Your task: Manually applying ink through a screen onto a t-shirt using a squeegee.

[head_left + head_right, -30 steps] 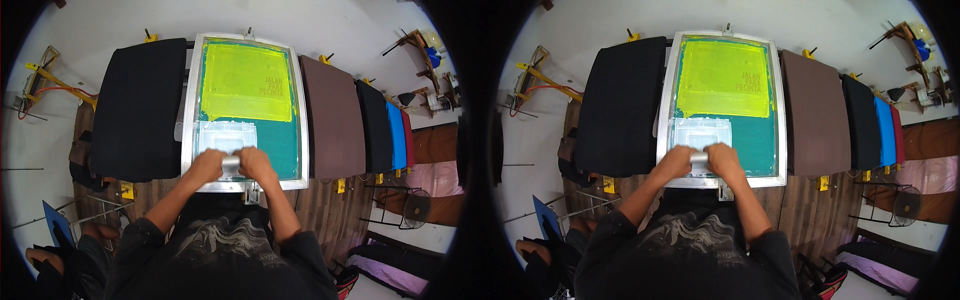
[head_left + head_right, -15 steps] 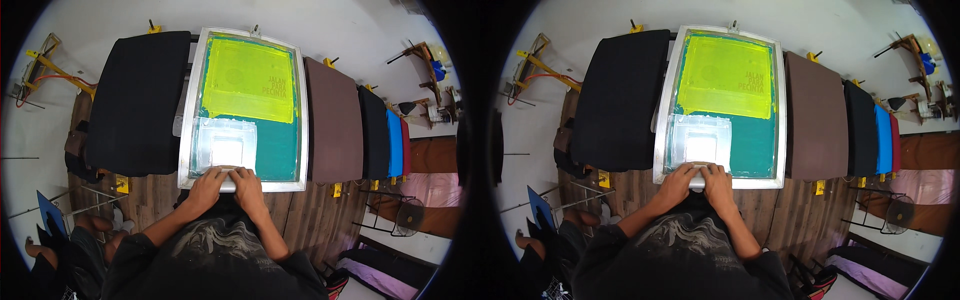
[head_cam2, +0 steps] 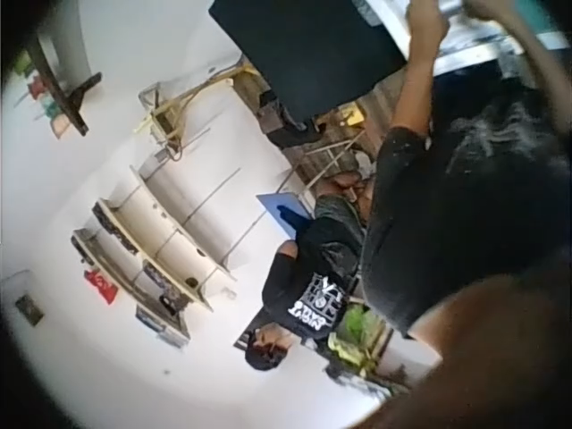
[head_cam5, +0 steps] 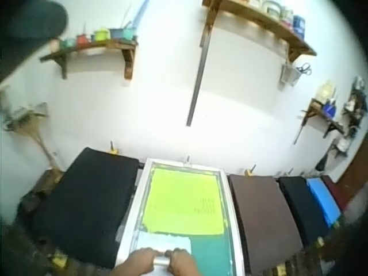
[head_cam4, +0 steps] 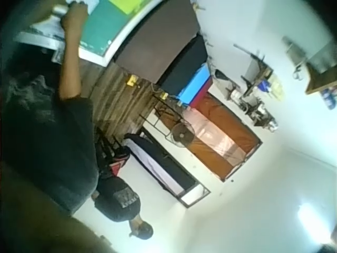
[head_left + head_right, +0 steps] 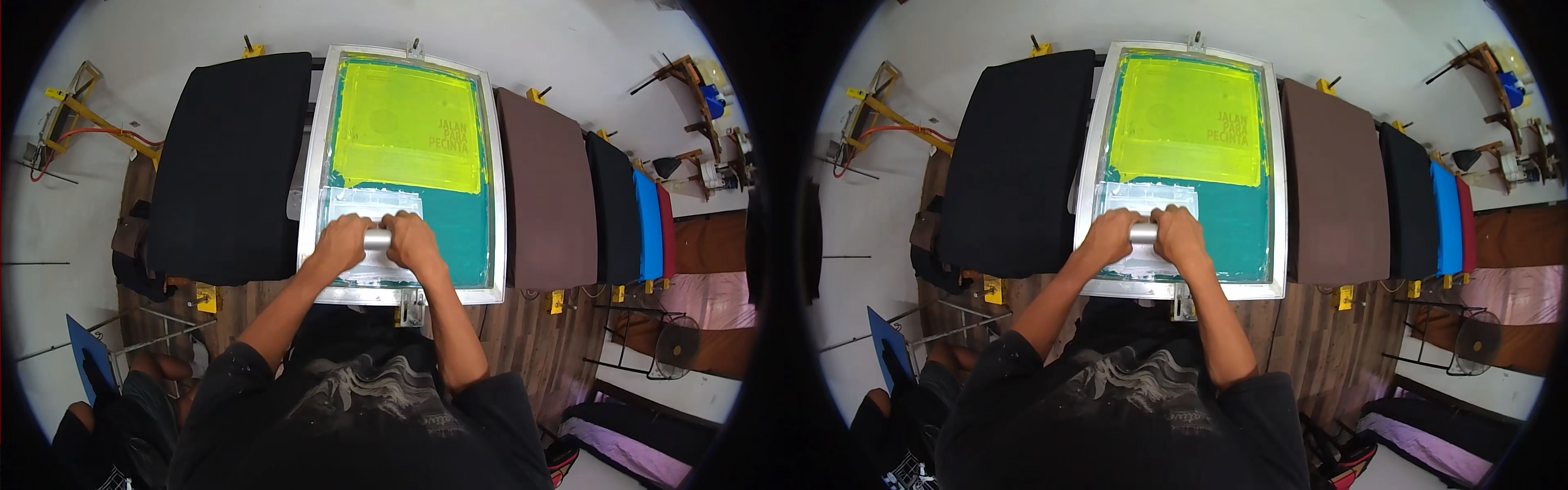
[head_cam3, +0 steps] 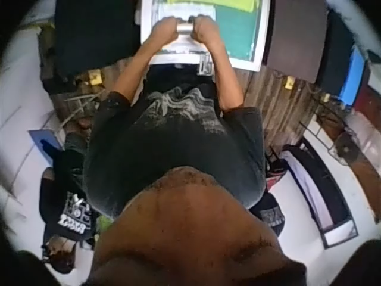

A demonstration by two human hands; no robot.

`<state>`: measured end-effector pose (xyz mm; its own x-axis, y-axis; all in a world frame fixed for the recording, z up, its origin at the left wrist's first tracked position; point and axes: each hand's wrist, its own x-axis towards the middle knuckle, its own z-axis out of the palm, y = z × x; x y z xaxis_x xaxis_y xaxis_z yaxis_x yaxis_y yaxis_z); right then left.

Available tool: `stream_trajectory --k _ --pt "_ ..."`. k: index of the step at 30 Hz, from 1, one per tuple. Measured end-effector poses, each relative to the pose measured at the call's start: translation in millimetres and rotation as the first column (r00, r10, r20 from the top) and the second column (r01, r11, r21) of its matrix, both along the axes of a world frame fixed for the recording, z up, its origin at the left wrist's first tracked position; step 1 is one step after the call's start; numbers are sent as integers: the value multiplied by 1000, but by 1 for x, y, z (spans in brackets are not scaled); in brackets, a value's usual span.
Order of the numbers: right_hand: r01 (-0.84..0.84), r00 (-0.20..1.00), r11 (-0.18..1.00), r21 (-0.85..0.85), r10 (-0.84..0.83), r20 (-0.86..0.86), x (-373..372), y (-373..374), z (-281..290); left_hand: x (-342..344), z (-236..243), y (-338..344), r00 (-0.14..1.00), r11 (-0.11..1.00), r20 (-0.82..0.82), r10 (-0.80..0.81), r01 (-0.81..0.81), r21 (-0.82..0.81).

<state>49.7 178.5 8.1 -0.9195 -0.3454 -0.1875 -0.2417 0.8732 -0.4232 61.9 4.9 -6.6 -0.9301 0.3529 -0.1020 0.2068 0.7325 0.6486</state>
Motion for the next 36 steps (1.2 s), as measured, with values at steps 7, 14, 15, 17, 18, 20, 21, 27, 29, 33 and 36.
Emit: stream_trajectory --k 7,14,15,17,18,20,21,27,29,33,36 --pt "-18 991 1000 -15 20 129 63 5 11 66 14 0 988 998 145 -54 59 -33" --pt "-34 988 998 58 24 155 13 3 28 6 28 -3 976 988 194 -101 121 -96" --pt "-34 992 995 92 23 122 5 -1 34 -3 29 -5 983 992 154 -95 107 -66" --pt "-16 994 993 120 3 110 -9 -4 30 -13 26 -6 989 997 131 -68 72 -30" --pt "-14 994 990 140 -1 107 -10 -4 25 -14 24 -6 989 998 138 -56 59 -18" --pt "7 999 993 115 -12 38 0 -3 13 -9 3 -5 997 998 55 -58 57 13" --pt "26 999 996 84 -24 -26 8 -3 7 1 -1 -3 999 999 31 -37 37 3" --pt "15 999 999 -34 -14 34 66 4 7 61 0 -1 997 996 2 -71 71 55" --pt "7 999 997 -70 -3 51 80 7 8 74 -1 -1 995 994 33 -93 91 54" --pt "10 996 999 -35 -7 90 81 7 16 73 6 -1 989 992 102 -107 100 73" --pt "0 993 1000 17 -2 122 58 5 23 45 21 -3 981 988 119 -155 156 6"
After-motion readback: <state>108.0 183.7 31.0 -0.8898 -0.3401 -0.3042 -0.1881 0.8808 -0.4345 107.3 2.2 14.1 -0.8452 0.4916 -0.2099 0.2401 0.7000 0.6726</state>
